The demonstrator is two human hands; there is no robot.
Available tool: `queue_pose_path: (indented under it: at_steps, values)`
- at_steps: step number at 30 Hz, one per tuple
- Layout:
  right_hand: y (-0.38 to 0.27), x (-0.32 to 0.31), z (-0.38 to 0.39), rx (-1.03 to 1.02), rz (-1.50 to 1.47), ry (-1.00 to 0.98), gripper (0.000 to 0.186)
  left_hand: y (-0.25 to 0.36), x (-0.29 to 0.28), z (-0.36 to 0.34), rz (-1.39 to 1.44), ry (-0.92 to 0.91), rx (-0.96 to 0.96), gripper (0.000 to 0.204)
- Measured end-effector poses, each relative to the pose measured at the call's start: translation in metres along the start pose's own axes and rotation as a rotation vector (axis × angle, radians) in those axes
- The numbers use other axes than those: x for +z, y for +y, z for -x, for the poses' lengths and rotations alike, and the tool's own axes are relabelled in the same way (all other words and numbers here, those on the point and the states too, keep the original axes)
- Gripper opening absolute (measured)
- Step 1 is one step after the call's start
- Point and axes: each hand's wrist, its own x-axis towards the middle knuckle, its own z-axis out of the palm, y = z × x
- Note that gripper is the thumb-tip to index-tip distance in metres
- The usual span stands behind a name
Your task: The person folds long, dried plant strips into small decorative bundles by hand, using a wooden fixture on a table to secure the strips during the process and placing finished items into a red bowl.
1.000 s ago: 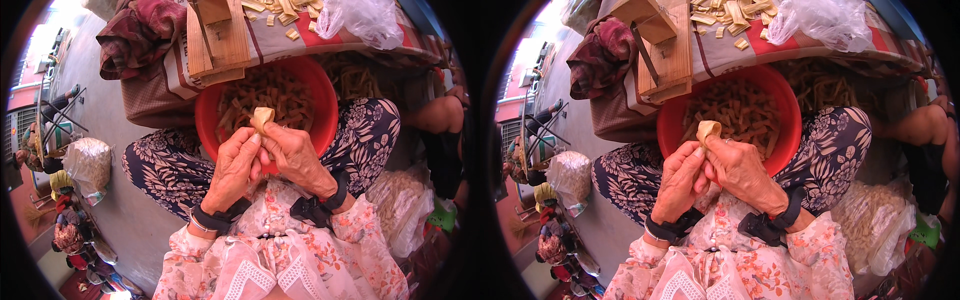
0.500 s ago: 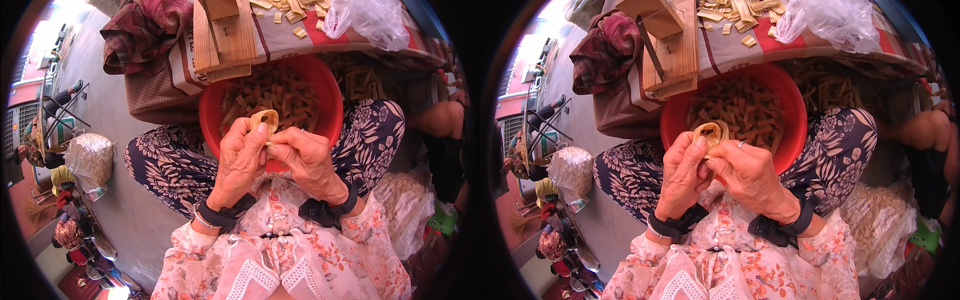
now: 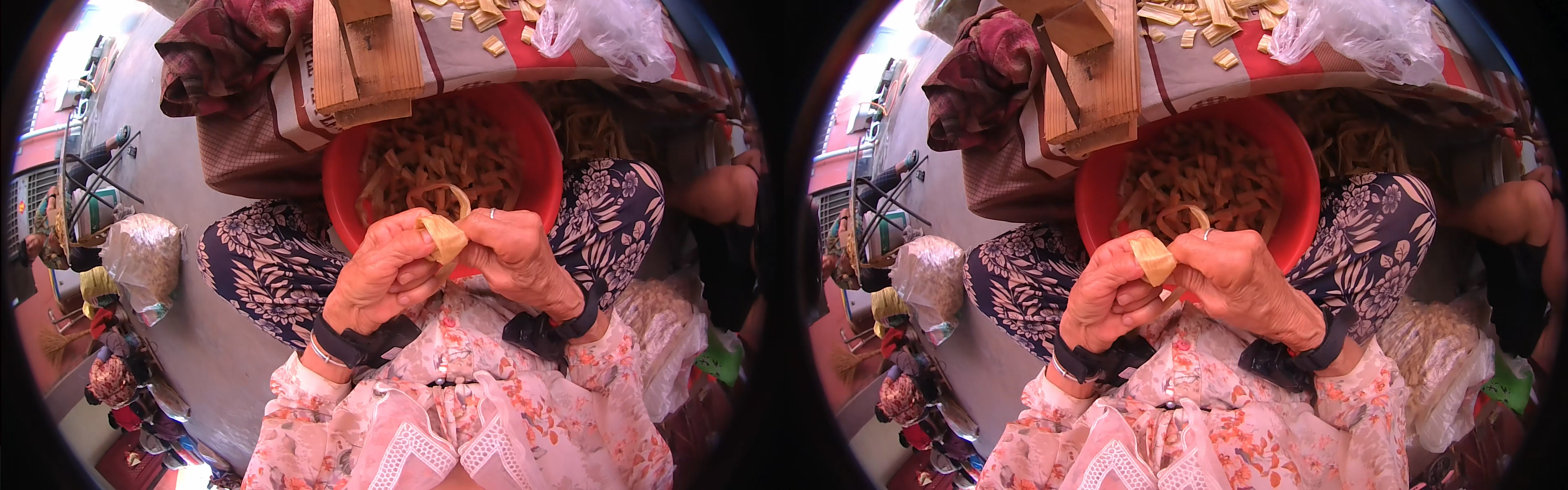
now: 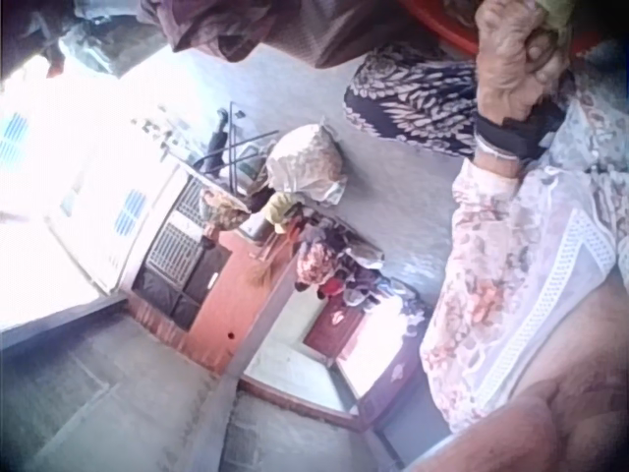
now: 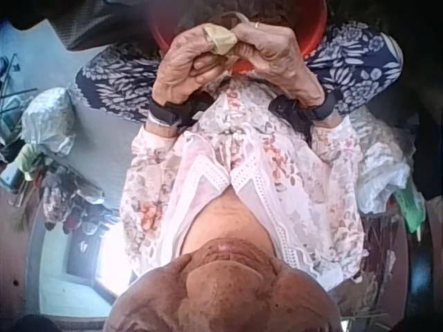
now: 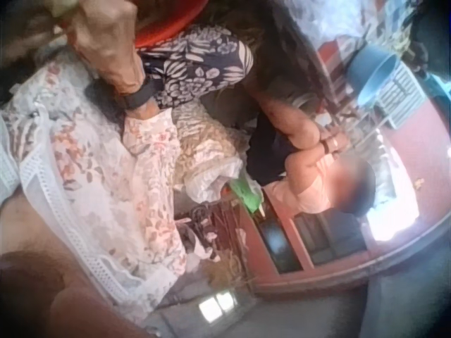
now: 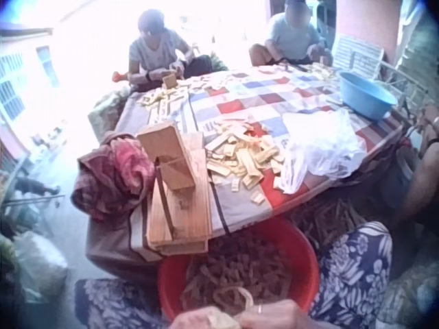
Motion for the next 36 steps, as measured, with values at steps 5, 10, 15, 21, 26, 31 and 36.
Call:
queue_pose_path:
  at_steps: [5,10,15,21,26,31,36]
  values:
    - [0.003,0.000,-0.001,-0.261,0.271,-0.046,0.017,-0.003,-0.001,0.006,-0.065,0.016,-0.098,0.014]
    - [0.010,0.002,-0.006,-0.184,0.252,-0.004,0.016,-0.005,-0.004,0.005,-0.082,0.129,-0.019,0.014]
    - [-0.012,0.005,-0.004,0.219,-0.124,0.231,0.014,-0.008,0.011,0.000,-0.399,0.447,0.168,0.009]
    - [-0.005,0.015,-0.006,0.154,0.054,0.267,0.003,-0.012,0.017,-0.001,-0.357,0.413,0.284,0.015]
    - [-0.005,0.012,-0.011,0.498,-0.283,0.229,0.004,-0.010,-0.004,-0.003,0.006,0.106,0.163,0.018]
    - [-0.001,0.017,-0.013,0.422,-0.181,0.266,0.005,-0.010,-0.013,-0.002,0.065,0.010,0.164,0.020]
    - [-0.016,0.006,-0.006,0.098,0.050,0.263,0.017,-0.009,-0.010,0.001,-0.023,0.085,0.221,0.025]
